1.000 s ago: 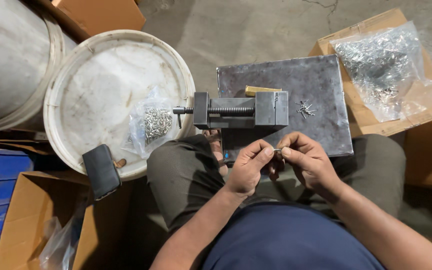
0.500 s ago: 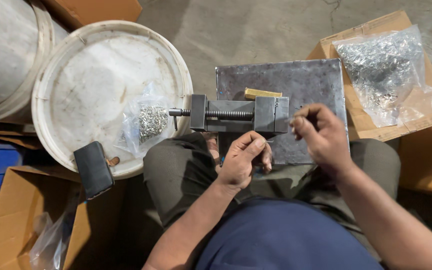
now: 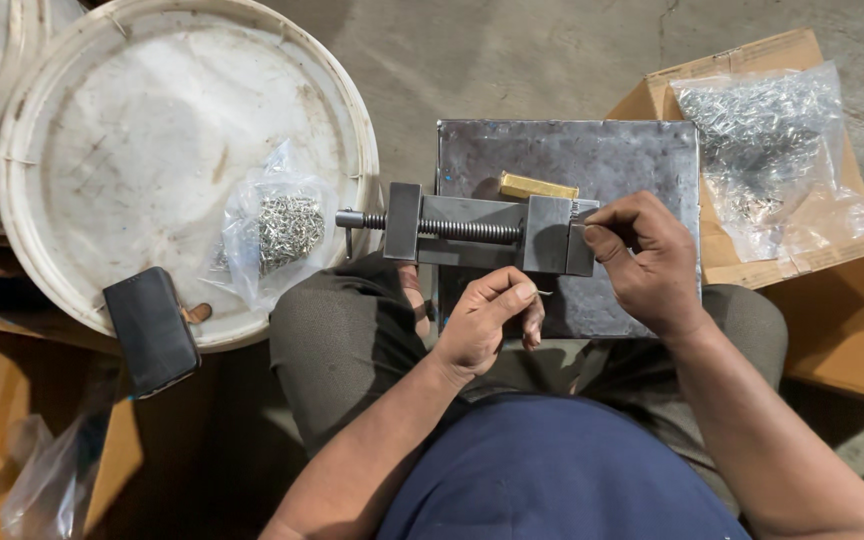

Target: The person sits cross-legged on the floor and uses a bench vise to bend small metal pins. They place the pins into the vise jaws, tighten the screw to bend them, and then remove the bent pieces. The person also uses a small wooden block to tap the vise mechanism.

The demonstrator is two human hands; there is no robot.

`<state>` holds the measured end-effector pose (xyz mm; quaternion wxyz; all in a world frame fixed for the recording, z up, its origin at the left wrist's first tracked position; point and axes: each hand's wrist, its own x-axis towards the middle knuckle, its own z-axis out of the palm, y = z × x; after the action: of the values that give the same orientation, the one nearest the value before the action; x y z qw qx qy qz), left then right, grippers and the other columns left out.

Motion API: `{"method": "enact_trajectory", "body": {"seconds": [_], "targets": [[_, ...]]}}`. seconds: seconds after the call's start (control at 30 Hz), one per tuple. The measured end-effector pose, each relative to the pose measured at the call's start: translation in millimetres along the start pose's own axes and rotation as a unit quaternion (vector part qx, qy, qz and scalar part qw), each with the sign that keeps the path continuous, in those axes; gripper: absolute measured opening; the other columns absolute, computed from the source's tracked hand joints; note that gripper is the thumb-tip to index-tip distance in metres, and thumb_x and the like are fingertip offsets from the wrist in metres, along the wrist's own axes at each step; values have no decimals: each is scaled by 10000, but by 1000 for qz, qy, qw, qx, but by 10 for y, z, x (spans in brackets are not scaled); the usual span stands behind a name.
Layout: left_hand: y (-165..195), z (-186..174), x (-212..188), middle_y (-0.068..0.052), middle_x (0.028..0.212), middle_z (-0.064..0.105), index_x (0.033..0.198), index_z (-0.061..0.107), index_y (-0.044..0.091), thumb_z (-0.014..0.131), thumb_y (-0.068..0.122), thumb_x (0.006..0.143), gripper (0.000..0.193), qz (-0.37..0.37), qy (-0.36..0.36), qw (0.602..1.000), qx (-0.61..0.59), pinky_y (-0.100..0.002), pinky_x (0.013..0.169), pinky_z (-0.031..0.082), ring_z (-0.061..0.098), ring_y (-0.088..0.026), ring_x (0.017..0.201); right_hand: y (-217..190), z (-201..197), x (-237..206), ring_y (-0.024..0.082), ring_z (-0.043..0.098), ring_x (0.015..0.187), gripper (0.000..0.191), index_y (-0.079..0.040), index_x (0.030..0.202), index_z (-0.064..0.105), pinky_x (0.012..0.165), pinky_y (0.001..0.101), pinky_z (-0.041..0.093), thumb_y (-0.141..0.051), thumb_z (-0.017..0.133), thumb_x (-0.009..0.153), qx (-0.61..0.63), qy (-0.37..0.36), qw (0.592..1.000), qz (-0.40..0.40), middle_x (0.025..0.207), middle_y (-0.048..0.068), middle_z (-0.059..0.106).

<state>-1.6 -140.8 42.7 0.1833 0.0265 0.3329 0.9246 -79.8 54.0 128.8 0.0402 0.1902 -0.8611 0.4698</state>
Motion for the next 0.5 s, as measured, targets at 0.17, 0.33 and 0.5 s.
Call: {"method": "enact_trajectory", "body": {"seconds": [0.17,0.33,0.5], "targets": [[-3,5,2,-39,784,621,959,605,53,571,217,1097,217,5,-7,1000,5,-288,631,505,622,-134,711,-28,3,33,121,630,837,81,-8,1029,670,744,262,519,-44,727,985,-13,-14,1000,1,974,55,638],[-6,11,13,-40,772,618,957,613,52,573,214,1093,215,1,-9,1000,-2,-292,623,509,622,-136,700,-52,10,53,156,645,846,86,-17,1040,703,751,274,518,-54,743,973,-43,-4,999,-22,983,63,650],[-30,-7,-2,-37,774,614,964,621,45,579,205,1087,206,6,-11,1000,-5,-291,654,516,607,-131,710,-83,-25,-73,188,671,856,119,-17,1101,718,781,293,535,-74,742,1000,-88,46,993,-64,994,91,660]]}}
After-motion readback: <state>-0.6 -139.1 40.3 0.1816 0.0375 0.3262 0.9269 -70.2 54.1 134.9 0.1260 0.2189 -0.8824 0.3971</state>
